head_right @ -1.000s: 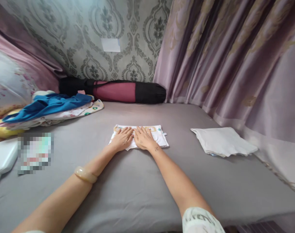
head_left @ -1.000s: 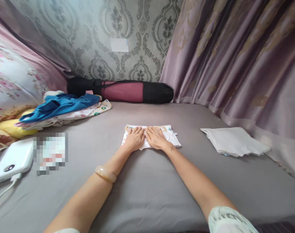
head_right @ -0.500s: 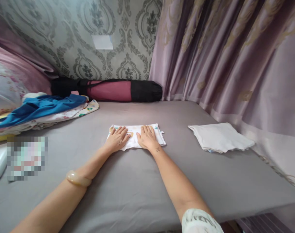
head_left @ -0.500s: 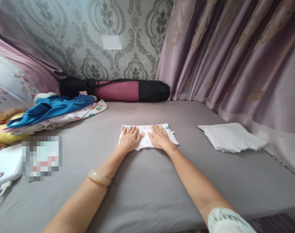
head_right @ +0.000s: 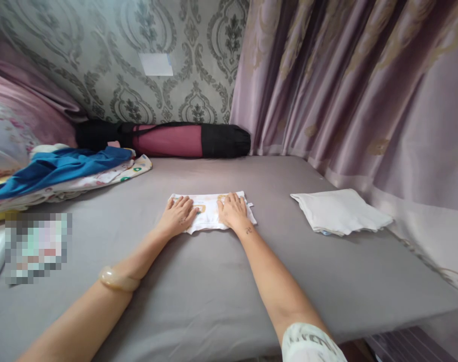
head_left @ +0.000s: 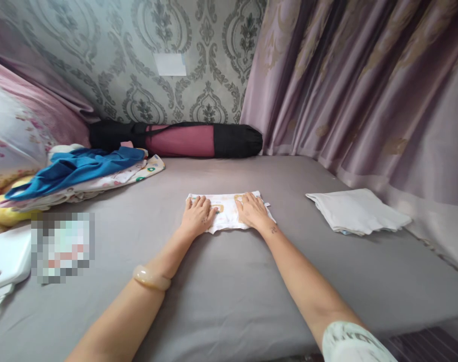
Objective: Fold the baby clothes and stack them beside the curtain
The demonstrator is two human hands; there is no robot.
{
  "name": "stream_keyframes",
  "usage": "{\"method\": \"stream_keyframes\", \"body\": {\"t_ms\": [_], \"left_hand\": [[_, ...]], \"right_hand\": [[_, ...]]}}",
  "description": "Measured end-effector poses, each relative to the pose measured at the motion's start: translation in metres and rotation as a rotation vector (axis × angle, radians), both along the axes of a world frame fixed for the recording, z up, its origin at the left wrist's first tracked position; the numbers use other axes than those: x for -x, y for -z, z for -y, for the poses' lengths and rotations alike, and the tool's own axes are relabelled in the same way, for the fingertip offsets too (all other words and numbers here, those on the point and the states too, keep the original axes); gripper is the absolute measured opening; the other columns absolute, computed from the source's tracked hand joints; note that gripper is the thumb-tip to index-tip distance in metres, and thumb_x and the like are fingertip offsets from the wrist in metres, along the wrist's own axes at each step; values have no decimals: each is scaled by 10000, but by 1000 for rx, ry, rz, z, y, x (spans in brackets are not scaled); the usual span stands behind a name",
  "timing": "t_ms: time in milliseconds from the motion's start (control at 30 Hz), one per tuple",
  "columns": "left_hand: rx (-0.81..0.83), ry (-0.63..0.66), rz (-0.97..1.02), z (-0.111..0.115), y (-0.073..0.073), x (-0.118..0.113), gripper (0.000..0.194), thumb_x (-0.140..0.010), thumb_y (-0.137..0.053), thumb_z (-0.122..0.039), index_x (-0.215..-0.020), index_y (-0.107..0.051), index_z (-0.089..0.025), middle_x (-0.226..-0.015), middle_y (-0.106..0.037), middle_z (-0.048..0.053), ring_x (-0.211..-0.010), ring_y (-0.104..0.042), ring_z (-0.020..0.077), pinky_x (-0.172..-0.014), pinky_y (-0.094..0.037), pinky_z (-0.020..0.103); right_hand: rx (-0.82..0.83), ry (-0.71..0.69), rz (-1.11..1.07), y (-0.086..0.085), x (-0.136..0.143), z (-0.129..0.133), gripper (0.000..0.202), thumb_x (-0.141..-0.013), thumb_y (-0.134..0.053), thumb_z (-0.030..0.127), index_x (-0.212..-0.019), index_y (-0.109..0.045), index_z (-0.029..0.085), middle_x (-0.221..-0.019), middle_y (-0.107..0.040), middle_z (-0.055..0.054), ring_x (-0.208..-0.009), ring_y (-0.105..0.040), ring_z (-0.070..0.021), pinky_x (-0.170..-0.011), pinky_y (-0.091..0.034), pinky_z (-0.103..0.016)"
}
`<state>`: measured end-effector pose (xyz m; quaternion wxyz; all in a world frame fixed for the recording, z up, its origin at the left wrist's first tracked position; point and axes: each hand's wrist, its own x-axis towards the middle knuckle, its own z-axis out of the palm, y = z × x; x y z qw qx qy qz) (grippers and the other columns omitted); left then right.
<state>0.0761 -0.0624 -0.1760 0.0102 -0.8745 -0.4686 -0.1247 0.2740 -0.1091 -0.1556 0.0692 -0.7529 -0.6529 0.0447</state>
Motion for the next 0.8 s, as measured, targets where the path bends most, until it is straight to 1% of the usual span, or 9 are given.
{"method": "stream_keyframes", "body": {"t_ms": [100,200,267,400,467,567,800], "left_hand": [[8,-36,-11,0,0,0,399,-971,-313,-414,-1153,-575,-173,-1321,-549,157,-1320,-410,299,-1116,-235,501],[31,-48,-17,1,0,0,412,-968,-315,-415,-1186,-573,-181,-1344,-546,151,-1321,-418,299,-1120,-235,506],[48,-60,-7,0,0,1,440,-964,-314,-420,-1221,-567,-168,-1374,-529,166,-1338,-406,312,-1124,-228,519],[47,-177,34,-4,1,5,564,-964,-283,-450,-1381,-461,-115,-1517,-366,191,-1441,-244,330,-1159,-133,553],[93,-222,29,-8,3,8,599,-966,-252,-463,-1421,-421,-113,-1542,-326,181,-1457,-205,328,-1162,-124,558],[183,-241,15,-12,6,11,634,-964,-207,-492,-1425,-421,-113,-1540,-329,180,-1456,-201,340,-1149,-159,571],[192,-233,-6,-12,7,11,637,-953,-213,-509,-1416,-427,-127,-1540,-327,186,-1451,-205,354,-1129,-194,580]], "right_hand": [[40,20,-5,4,-5,-2,610,-991,-208,400,-1469,-356,51,-1557,-291,-168,-1448,-223,-248,-1171,-119,-410],[92,16,-29,6,-9,-3,621,-987,-205,411,-1494,-317,72,-1565,-276,-157,-1456,-206,-239,-1178,-115,-416],[100,27,-42,6,-13,-4,632,-987,-188,417,-1504,-295,69,-1579,-241,-148,-1466,-174,-240,-1182,-96,-430],[66,111,-38,5,-24,-5,661,-991,-136,417,-1520,-218,28,-1604,-136,-138,-1481,-81,-248,-1186,-42,-455],[88,137,-53,6,-29,-5,676,-990,-125,434,-1521,-209,24,-1604,-126,-138,-1480,-86,-250,-1185,-61,-452],[124,149,-80,8,-33,-6,687,-985,-125,456,-1520,-226,37,-1603,-140,-138,-1474,-123,-258,-1181,-99,-447],[96,155,-107,11,-31,-7,667,-990,-147,441,-1518,-233,42,-1602,-152,-140,-1469,-140,-260,-1178,-108,-440]]}}
